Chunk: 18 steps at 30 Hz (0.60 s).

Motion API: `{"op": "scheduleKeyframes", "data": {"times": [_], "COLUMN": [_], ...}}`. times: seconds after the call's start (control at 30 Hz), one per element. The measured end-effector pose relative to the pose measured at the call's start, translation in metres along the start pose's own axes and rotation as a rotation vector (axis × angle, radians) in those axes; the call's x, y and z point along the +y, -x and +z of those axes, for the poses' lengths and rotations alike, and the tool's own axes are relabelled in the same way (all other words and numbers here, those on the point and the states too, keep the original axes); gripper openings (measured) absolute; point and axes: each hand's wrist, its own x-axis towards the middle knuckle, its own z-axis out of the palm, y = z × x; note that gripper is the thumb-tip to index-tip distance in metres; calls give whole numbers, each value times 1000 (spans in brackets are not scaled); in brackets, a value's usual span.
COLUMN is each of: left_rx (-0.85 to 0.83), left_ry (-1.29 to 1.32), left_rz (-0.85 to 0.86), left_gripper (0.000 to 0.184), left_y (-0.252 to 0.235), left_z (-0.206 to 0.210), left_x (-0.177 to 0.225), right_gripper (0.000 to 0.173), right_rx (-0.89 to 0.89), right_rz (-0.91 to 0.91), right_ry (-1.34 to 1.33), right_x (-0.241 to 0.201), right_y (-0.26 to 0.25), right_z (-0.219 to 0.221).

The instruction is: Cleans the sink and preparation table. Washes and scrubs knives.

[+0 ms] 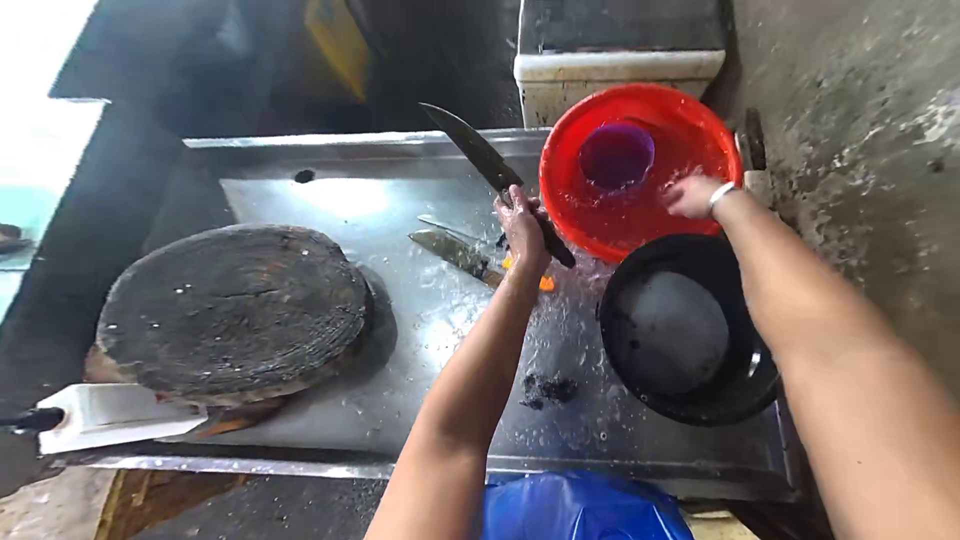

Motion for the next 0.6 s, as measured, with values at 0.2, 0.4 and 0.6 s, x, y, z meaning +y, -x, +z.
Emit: {"op": "scheduleKeyframes", "data": {"times": [0.2,0.4,0.6], "left_rx": [-76,62,93], "left_ry": [178,-212,-523], "left_rz": [-14,-41,-354], "left_gripper": [56,64,48], "left_y": [-27,-44,-37], "left_z": [63,101,105], "left_x": [-25,-75,-101], "right_gripper": [46,50,40], "right_rx": [-282,-169,-125], "right_rz": [2,154,304], "right_ry": [-187,-61,12], "right_x": [-25,-4,9], "right_y": [-7,-29,-24], "right_z": [22,11,-6]}}
